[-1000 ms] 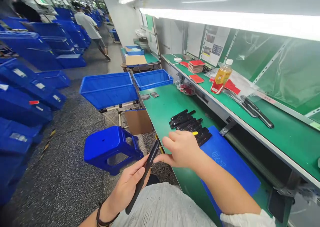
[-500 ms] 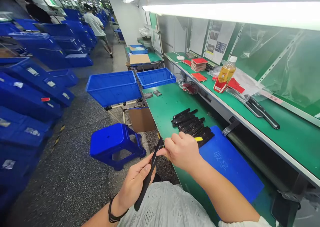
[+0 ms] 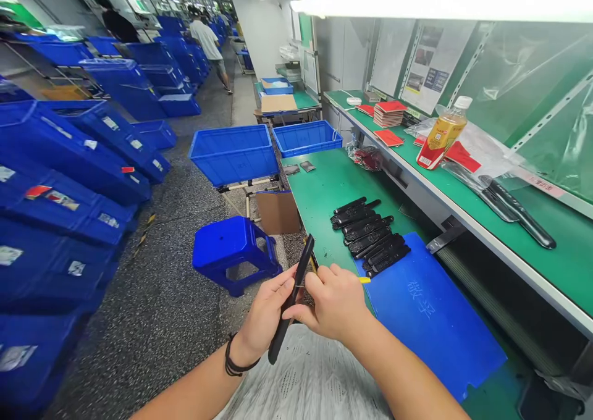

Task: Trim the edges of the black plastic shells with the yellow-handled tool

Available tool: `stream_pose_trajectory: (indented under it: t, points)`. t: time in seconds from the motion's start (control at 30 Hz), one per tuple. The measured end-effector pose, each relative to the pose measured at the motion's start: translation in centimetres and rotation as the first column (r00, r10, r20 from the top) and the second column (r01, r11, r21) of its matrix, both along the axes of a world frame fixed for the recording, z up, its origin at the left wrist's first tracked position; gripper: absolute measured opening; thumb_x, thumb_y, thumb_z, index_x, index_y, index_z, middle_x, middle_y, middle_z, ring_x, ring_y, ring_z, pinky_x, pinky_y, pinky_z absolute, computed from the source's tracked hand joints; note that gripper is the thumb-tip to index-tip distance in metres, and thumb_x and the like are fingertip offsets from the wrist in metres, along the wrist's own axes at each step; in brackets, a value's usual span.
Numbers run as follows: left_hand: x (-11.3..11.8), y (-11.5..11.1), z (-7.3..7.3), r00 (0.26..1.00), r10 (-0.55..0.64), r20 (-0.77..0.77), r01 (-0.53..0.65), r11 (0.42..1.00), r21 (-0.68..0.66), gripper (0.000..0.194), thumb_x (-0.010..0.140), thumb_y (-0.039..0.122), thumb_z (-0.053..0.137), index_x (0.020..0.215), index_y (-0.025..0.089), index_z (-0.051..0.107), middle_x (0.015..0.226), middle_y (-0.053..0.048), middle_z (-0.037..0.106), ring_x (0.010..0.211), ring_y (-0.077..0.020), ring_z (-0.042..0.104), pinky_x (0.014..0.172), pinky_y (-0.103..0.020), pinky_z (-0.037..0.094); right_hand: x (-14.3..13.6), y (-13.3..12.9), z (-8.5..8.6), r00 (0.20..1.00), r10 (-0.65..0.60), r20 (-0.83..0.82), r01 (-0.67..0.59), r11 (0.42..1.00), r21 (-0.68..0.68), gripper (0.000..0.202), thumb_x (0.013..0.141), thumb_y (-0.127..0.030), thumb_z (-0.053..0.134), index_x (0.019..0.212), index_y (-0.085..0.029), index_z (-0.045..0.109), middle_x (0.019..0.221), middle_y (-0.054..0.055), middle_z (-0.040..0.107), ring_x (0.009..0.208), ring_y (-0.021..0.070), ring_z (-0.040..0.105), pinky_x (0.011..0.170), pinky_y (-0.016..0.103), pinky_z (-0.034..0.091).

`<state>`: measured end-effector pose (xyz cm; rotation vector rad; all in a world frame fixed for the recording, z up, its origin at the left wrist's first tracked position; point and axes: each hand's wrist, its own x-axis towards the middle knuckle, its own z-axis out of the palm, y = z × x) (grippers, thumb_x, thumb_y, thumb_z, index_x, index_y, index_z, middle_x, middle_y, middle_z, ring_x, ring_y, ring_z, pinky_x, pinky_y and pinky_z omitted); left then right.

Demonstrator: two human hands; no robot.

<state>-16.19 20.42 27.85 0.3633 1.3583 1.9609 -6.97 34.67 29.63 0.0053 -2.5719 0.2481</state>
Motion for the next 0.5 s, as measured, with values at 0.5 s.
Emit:
stream_pose_trajectory:
  t: [0.5]
  points:
    - [0.2,1.0,0.6,0.999,0.042,-0.032,-0.042,0.999,-0.014,0.048,0.093,0.048,0.071,0.126,0.013,0.077,0.067,-0.001,0.063,0.073,-0.0187,0.057,0.072,-0.027,0.049,0.5,-1.0,-2.0,0.994,-0.002,-0.105,0.011,0.996,0.085,0.069,0.105,-0.071,0.025,0.069,-0.021,0.054,0.064,0.002,0.048,0.063,0.0176,0.034,0.062,0.036,0.018]
